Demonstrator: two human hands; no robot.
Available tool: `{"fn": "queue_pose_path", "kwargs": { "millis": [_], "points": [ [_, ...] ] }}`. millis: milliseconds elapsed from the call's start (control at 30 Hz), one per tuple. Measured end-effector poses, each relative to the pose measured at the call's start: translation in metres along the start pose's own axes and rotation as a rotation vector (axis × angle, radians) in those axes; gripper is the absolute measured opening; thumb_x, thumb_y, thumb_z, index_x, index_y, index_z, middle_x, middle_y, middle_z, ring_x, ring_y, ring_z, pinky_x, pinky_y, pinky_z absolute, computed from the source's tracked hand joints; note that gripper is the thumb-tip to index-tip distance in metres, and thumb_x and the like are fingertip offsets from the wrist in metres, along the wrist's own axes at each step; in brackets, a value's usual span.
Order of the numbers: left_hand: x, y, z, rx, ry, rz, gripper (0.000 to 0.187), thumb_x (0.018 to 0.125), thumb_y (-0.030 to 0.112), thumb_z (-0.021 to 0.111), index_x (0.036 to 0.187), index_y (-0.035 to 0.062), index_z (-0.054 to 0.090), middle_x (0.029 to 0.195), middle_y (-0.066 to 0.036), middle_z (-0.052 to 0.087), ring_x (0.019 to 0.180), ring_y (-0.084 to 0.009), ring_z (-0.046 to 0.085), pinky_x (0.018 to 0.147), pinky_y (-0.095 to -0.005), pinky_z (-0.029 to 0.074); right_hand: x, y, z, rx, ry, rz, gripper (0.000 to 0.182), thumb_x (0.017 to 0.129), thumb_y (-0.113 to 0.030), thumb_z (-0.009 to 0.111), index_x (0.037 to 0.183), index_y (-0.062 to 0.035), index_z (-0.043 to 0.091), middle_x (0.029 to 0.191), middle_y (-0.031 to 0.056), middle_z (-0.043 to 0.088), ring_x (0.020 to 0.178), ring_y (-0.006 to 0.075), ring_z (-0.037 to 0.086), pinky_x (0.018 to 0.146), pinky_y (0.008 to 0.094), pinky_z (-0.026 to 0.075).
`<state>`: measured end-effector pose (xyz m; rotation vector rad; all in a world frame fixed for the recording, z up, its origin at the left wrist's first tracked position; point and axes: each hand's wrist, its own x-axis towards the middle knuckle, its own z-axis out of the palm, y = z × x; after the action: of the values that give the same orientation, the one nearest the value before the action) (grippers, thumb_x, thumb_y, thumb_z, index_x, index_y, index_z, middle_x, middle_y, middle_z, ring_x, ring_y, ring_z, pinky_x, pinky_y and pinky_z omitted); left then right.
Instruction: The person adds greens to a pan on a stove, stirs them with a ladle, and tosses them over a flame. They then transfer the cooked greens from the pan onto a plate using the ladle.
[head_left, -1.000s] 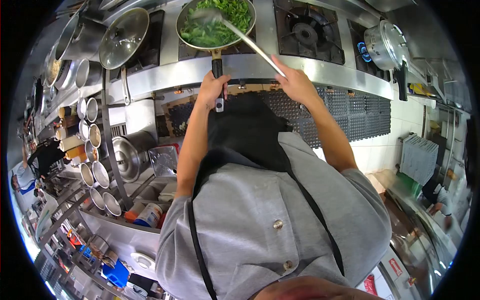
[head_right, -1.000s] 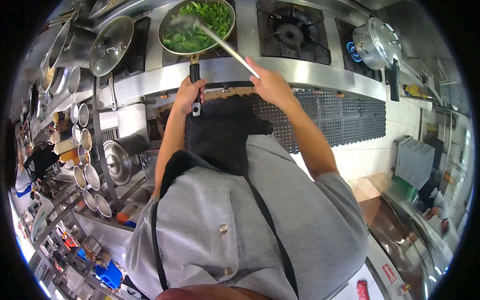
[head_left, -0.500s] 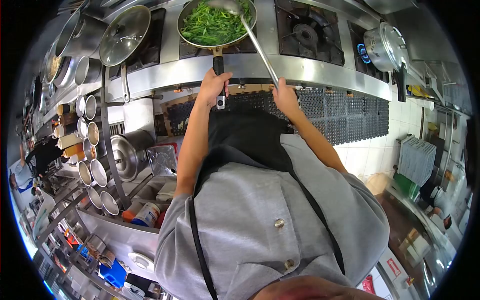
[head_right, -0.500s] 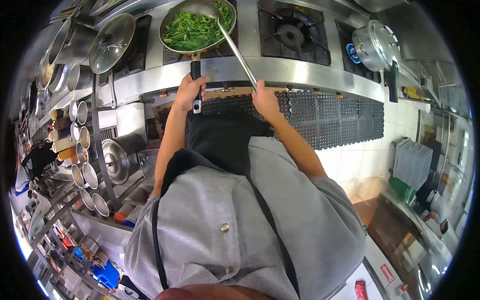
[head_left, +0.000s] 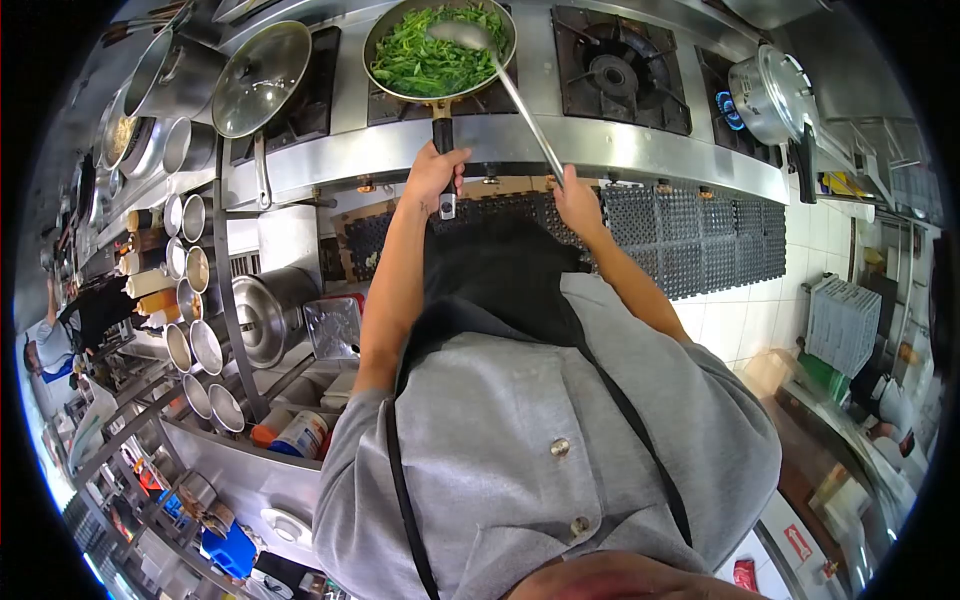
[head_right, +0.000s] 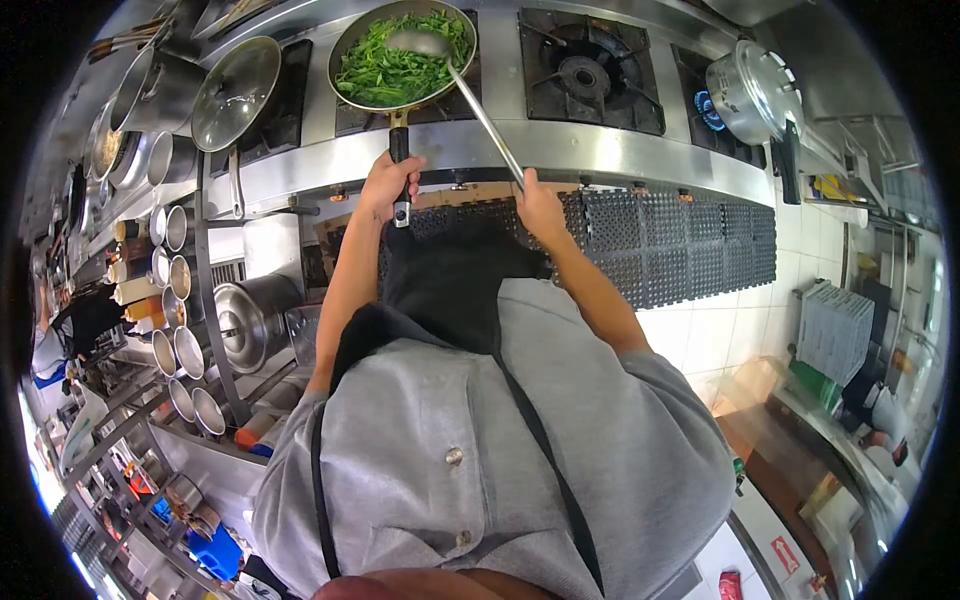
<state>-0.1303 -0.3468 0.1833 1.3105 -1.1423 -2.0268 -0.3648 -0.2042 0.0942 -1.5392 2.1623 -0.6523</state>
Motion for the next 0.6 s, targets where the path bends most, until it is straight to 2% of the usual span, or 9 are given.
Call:
{"fn": "queue_pose_path", "kwargs": {
  "millis": [100,233,300,333,400,433,467,533,600],
  "points": [
    [0.003,0.002,0.002,0.064,0.029,0.008,0.017,0.088,0.009,0.064,0.085,0.0069,0.047,0.061,-0.001,0.049,0.046,-0.0117,0.048,0.040,-0.0281,0.041,0.002,0.002,0.002,-0.035,-0.025,0.017,0.025,0.090,-0.016,0.056,0.108,-0.0060,0.041,0.076,0.0294,0.061,0.075,0.0511,0.060,0.067,0.0617,0.044],
    [-0.004,-0.014,-0.002,-0.140,0.023,-0.023,0.016,0.089,0.009,0.063,0.082,0.0061,0.049,0.059,-0.001,0.048,0.045,-0.0127,0.048,0.039,-0.0298,0.040,-0.007,0.008,0.005,-0.044,-0.080,0.049,0.027,0.090,-0.020,0.059,0.107,-0.0048,0.044,0.078,0.0276,0.062,0.077,0.0485,0.062,0.067,0.0570,0.046],
    [-0.020,-0.019,0.004,-0.259,-0.002,-0.069,0.016,0.089,0.008,0.062,0.079,0.0049,0.050,0.057,-0.001,0.047,0.043,-0.0135,0.048,0.037,-0.0311,0.040,0.000,0.003,-0.008,0.167,-0.012,0.007,0.030,0.089,-0.024,0.063,0.104,-0.0033,0.048,0.079,0.0257,0.062,0.079,0.0460,0.063,0.067,0.0507,0.047],
    [-0.043,-0.021,0.015,-0.286,-0.042,-0.074,0.016,0.089,0.008,0.062,0.078,0.0048,0.050,0.057,-0.001,0.047,0.042,-0.0138,0.048,0.037,-0.0315,0.040,0.008,-0.004,-0.022,0.172,0.012,0.000,0.030,0.089,-0.024,0.063,0.104,-0.0033,0.048,0.079,0.0257,0.062,0.079,0.0460,0.063,0.067,0.0507,0.047],
    [-0.091,0.001,0.043,-0.139,0.073,-0.127,0.015,0.088,0.008,0.061,0.078,0.0053,0.050,0.056,-0.002,0.048,0.039,-0.0153,0.047,0.036,-0.0322,0.041,-0.001,-0.014,-0.049,0.199,-0.012,0.064,0.028,0.090,-0.026,0.062,0.100,-0.0031,0.050,0.077,0.0261,0.062,0.076,0.0493,0.060,0.067,0.0539,0.045],
    [-0.091,0.001,0.038,-0.139,0.093,-0.171,0.017,0.087,0.008,0.061,0.075,0.0059,0.051,0.054,-0.003,0.048,0.038,-0.0163,0.047,0.036,-0.0321,0.042,0.000,-0.011,-0.053,0.199,0.043,0.007,0.030,0.091,-0.029,0.063,0.099,-0.0030,0.051,0.074,0.0245,0.061,0.075,0.0482,0.061,0.065,0.0518,0.045],
    [-0.076,0.001,0.023,-0.013,0.072,-0.111,0.020,0.087,0.008,0.061,0.069,0.0057,0.051,0.051,-0.004,0.049,0.038,-0.0166,0.047,0.037,-0.0317,0.041,0.005,-0.014,-0.060,0.198,0.039,0.013,0.030,0.091,-0.029,0.063,0.099,-0.0030,0.051,0.074,0.0245,0.061,0.075,0.0482,0.061,0.065,0.0518,0.045],
    [-0.039,0.012,0.000,0.006,-0.008,0.006,0.024,0.087,0.008,0.060,0.065,0.0056,0.051,0.047,-0.003,0.048,0.037,-0.0165,0.048,0.038,-0.0306,0.040,0.014,-0.025,-0.075,0.178,0.021,0.040,0.030,0.090,-0.028,0.064,0.100,-0.0032,0.052,0.074,0.0239,0.061,0.074,0.0454,0.062,0.063,0.0485,0.046],
    [-0.047,-0.005,0.021,0.225,0.106,0.025,0.024,0.088,0.009,0.060,0.067,0.0059,0.050,0.051,-0.003,0.049,0.037,-0.0167,0.048,0.038,-0.0309,0.040,0.011,-0.030,-0.088,0.227,-0.017,0.070,0.030,0.090,-0.028,0.065,0.102,-0.0033,0.053,0.074,0.0234,0.060,0.072,0.0428,0.063,0.063,0.0447,0.047]
  ]
}}
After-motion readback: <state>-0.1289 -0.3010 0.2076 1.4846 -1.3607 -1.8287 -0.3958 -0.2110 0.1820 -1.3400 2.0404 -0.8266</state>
